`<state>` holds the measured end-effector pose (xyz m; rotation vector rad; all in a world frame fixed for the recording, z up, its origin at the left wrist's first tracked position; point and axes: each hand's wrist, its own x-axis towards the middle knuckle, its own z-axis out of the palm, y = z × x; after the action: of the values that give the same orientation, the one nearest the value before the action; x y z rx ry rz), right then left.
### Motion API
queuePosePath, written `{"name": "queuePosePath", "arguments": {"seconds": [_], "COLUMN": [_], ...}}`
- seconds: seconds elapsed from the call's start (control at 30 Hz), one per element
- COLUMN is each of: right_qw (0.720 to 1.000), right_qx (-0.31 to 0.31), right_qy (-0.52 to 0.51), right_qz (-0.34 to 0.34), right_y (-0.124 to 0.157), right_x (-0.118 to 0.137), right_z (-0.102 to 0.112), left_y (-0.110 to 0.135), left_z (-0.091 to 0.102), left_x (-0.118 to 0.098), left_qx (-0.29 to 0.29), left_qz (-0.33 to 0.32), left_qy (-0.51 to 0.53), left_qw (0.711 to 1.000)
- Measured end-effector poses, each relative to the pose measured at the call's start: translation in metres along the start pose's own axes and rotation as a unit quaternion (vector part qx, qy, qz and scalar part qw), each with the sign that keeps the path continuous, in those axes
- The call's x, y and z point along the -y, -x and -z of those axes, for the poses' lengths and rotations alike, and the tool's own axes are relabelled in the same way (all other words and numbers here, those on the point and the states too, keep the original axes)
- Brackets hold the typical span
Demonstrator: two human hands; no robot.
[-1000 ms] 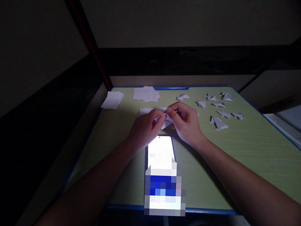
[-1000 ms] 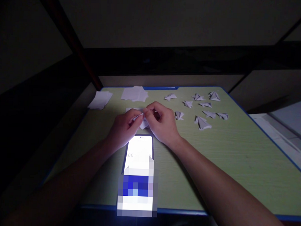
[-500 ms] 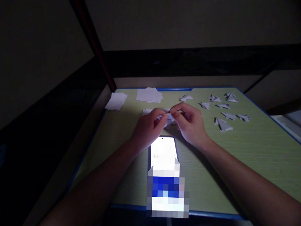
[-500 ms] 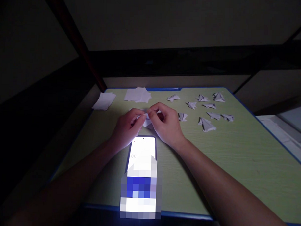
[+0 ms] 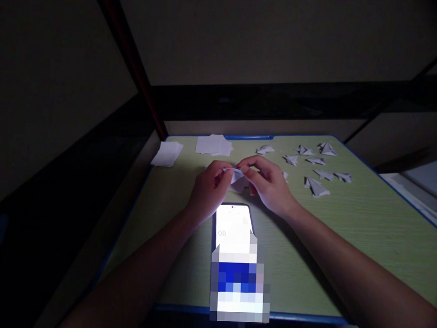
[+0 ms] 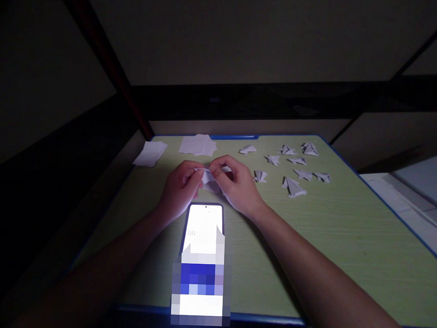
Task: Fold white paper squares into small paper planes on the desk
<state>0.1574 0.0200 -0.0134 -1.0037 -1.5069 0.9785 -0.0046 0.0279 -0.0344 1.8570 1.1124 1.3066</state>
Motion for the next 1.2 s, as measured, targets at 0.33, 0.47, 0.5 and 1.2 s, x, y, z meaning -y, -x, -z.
{"name": "queuePosePath", "arguments": {"seconds": [0.33, 0.47, 0.5, 1.2], "right_qw": [1.0, 0.999, 0.999, 0.989], "right_qx": [-0.015, -0.02, -0.021, 0.02], "right_qy": [0.017, 0.014, 0.008, -0.136], "right_qz": [-0.017, -0.027, -0.031, -0.052], "right_y": [-0.002, -0.003, -0.004, -0.004], "right_x": [-0.002, -0.001, -0.001, -0.002], "right_z": [-0.001, -0.001, -0.001, 0.002], "left_y": [-0.003, -0.003, -0.004, -0.01], "left_z": [-0.002, 0.0, 0.0, 0.002], "left_x": [-0.005, -0.008, -0.008, -0.009], "left_qx": [-0.001, -0.005, -0.006, -0.044], "left_qz": [0.094, 0.101, 0.102, 0.155], "left_qy": [0.1, 0.11, 0.109, 0.166], "left_qw": [0.991, 0.989, 0.989, 0.973]}}
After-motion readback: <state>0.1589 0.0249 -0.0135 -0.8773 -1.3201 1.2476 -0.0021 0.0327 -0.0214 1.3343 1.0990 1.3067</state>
